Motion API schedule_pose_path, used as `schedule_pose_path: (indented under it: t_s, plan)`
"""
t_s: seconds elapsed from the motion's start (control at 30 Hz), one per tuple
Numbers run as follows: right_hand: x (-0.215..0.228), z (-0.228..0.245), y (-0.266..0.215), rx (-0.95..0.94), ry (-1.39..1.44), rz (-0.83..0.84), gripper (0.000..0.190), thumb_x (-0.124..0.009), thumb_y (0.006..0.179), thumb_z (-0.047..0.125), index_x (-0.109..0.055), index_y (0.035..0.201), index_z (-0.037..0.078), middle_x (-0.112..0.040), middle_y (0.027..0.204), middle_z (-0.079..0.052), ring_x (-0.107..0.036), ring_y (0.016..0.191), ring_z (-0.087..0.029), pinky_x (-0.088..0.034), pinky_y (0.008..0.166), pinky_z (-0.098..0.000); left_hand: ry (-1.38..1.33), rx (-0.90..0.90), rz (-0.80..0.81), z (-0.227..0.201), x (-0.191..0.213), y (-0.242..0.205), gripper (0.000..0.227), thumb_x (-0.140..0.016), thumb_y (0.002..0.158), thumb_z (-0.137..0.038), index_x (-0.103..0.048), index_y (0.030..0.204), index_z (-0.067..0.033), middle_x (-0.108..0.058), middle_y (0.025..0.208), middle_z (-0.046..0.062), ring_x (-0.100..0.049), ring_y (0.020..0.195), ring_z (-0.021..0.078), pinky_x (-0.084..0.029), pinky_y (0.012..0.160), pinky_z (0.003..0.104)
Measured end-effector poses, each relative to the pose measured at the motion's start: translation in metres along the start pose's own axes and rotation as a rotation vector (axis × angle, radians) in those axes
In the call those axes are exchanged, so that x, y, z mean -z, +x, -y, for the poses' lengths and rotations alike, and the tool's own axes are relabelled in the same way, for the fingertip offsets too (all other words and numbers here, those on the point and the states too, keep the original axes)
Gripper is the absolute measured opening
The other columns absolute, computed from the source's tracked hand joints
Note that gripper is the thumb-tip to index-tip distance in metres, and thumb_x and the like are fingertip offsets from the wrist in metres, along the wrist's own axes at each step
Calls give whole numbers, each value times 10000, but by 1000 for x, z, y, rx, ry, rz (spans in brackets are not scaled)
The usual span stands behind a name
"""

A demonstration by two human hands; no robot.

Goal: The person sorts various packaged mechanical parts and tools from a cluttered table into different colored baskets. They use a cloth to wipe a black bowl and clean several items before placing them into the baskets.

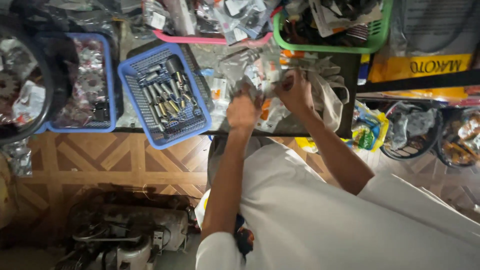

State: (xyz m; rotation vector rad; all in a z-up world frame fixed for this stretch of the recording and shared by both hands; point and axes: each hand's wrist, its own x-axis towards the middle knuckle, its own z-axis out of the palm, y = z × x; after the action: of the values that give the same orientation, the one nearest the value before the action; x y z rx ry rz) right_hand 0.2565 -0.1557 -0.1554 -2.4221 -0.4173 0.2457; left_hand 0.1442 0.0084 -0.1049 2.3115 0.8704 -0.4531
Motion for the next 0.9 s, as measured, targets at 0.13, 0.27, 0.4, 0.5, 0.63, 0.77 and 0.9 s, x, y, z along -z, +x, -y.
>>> schedule_pose_path:
  t_s: [0.13,0.27,0.4,0.5,0.63,0.77,0.9]
  plan:
    - [16,-13,-4,-145,-46,22,363,-719,762,423,-650,1056,221,-773,950,-44,-745,927,-321,-584,816,-541,-58,152,-29,-24,4,-4,503,-618,875,-456,-375,1241,-211,-742,1074,107,-751,1000,380,-585,916,562]
    - [33,-8,-4,170,-257,-200,284,-737,857,354,-708,1054,151,-704,897,-122,-742,814,-395,-598,658,-515,-120,162,-48,-18,-17,6,618,-669,864,-470,-360,1295,-153,-730,1088,138,-745,1000,415,-590,893,580]
    - [54,23,-1,181,-252,-137,319,-689,939,357,-743,1159,133,-673,935,-118,-731,800,-372,-589,661,-517,164,8,-98,-17,-4,11,320,-626,929,-249,-590,1208,-96,-749,974,68,-772,966,301,-634,802,433]
    - [51,19,10,92,-236,20,377,-729,896,372,-726,1203,152,-702,1017,-171,-723,899,-445,-586,748,-597,-128,19,-137,1,3,14,388,-618,906,-297,-489,1229,-126,-727,1012,168,-743,982,429,-605,863,555]
    - [24,-17,35,162,-217,56,334,-731,915,480,-739,955,148,-684,870,-168,-717,841,-432,-564,682,-568,-156,78,-57,-20,-4,5,432,-643,898,-396,-459,1242,-210,-706,1081,150,-719,1042,446,-595,901,576]
    - [37,-22,53,116,-122,264,300,-718,915,408,-676,801,134,-651,710,-94,-693,696,-341,-527,637,-469,-60,-49,9,-54,-11,-19,718,-653,867,-574,-424,1315,-62,-725,1064,122,-734,984,430,-598,825,594]
    - [59,-19,59,66,-77,478,346,-728,874,385,-751,1020,72,-748,954,-189,-711,977,-391,-528,804,-511,133,-129,-133,-64,-10,-25,274,-644,880,-397,-761,821,-157,-749,693,72,-766,713,360,-617,585,513]
